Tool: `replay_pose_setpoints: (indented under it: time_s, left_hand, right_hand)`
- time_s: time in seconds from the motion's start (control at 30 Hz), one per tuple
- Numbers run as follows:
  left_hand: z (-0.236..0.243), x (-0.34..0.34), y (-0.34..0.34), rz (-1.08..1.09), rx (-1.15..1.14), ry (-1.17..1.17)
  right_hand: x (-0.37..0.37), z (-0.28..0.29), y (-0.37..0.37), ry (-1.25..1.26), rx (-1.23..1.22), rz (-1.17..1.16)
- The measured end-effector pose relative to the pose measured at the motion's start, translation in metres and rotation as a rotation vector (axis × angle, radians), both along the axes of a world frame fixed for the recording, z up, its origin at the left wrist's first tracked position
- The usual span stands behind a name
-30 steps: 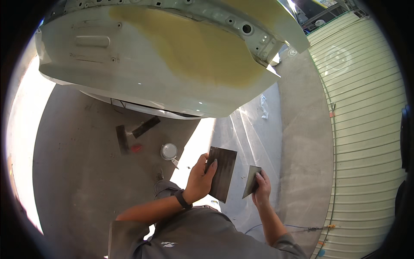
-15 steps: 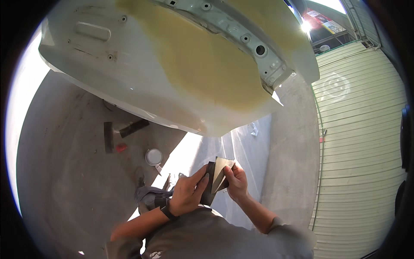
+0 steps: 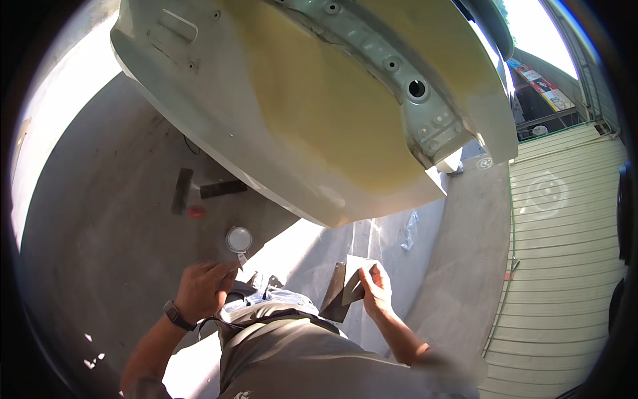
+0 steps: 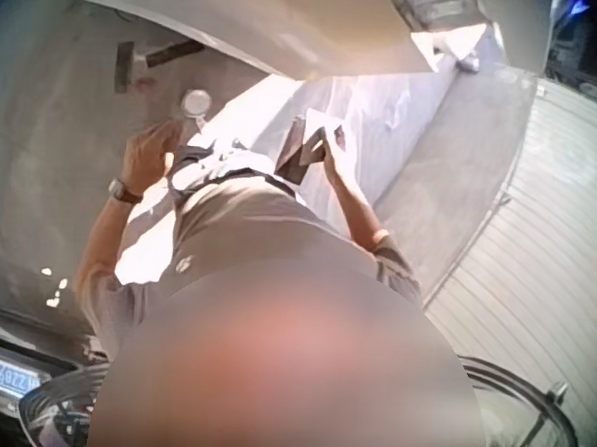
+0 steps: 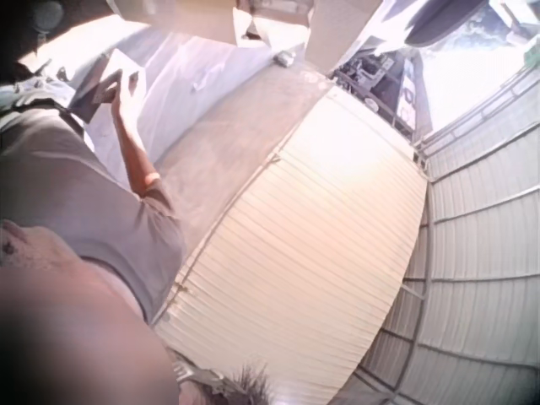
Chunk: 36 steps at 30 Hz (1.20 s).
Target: The person applies body filler to a car hood using a spreader and scraper, smoothing the surface and preparing the area for further work.
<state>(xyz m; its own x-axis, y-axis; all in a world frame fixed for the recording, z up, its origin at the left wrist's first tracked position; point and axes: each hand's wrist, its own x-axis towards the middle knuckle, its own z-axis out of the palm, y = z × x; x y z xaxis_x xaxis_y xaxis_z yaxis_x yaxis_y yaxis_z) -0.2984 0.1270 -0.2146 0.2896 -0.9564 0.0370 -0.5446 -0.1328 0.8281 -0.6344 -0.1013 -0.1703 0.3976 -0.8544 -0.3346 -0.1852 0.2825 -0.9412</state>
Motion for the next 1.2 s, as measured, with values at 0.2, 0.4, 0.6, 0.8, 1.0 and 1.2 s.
replay_pose_setpoints:
  time_s: [0.2,0.4,0.6,0.8,1.0,1.2]
  left_hand:
    - [0.094,0.044,-0.231,0.377,-0.979,-0.253]
    - [0.114,0.064,-0.331,0.558,-1.095,-0.261]
    - [0.077,0.036,-0.33,0.566,-1.138,-0.253]
    - [0.028,-0.037,-0.299,0.548,-0.936,-0.216]
    - [0.054,-0.007,-0.286,0.53,-0.917,-0.263]
    - [0.107,0.078,-0.315,0.556,-1.092,-0.221]
  right_hand:
    - [-0.023,0.006,-0.007,0.14,-0.148,0.104]
    - [-0.045,0.006,-0.003,0.228,-0.189,0.052]
    - [-0.055,0.0,-0.002,0.172,-0.112,-0.059]
    - [-0.045,0.006,-0.009,0.261,-0.142,0.049]
    - [-0.033,0.012,-0.013,0.264,-0.178,0.103]
    - [-0.032,0.015,-0.014,0.252,-0.21,0.116]
